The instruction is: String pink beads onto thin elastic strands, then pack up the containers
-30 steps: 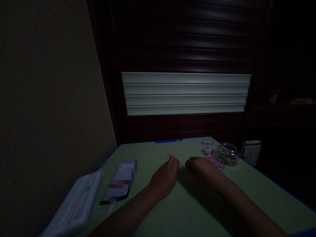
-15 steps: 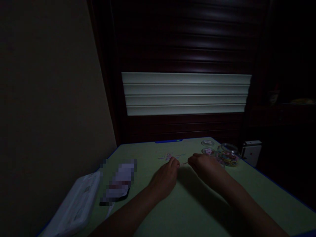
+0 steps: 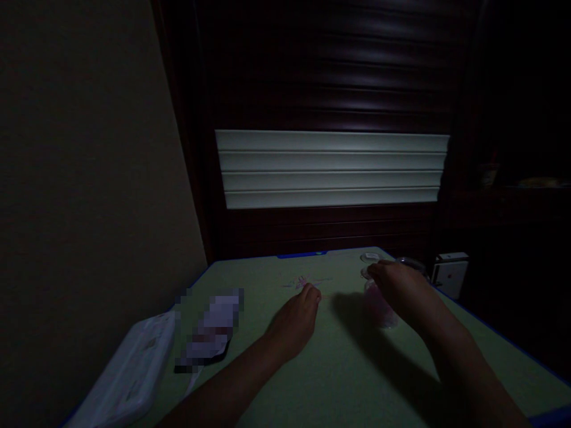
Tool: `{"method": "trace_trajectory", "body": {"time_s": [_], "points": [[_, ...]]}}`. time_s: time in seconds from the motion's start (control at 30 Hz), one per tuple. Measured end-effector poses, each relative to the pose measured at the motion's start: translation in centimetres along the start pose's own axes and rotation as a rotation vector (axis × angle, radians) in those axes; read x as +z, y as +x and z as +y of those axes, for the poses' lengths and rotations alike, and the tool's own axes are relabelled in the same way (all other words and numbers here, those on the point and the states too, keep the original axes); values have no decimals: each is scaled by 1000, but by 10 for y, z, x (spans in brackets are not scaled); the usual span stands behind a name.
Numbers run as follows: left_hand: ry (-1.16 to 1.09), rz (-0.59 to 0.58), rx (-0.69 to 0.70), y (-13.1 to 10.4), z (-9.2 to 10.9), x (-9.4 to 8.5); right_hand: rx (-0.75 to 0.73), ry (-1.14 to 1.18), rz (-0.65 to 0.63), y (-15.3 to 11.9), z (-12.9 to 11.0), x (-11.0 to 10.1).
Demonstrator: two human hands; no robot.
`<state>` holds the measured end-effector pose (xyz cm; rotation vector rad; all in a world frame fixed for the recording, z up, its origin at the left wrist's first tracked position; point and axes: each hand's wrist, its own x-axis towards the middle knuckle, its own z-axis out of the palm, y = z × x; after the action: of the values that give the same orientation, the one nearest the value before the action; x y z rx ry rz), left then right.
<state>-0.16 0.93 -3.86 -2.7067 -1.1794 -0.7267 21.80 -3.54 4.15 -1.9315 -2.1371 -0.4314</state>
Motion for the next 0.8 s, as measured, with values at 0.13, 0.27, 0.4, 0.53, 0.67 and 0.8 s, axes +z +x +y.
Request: {"method": "trace_trajectory", "body": {"time_s": [0.13, 0.27, 0.4, 0.53, 0.67, 0.8], "points": [[2, -11, -15, 0, -1, 0, 94, 3, -55, -1, 11, 0], [4, -25, -5, -1, -2, 1, 124, 24, -75, -1, 18, 3], [2, -24, -9, 0, -3, 3, 125, 24, -91, -3, 19, 4], [-8, -23, -15, 0, -3, 2, 123, 38, -102, -4, 19, 4], [-11, -29, -32, 0, -2, 1, 142, 54, -106, -4, 20, 5], [-14, -23, -6, -1, -1, -1, 130, 71, -78, -3, 21, 8]]}}
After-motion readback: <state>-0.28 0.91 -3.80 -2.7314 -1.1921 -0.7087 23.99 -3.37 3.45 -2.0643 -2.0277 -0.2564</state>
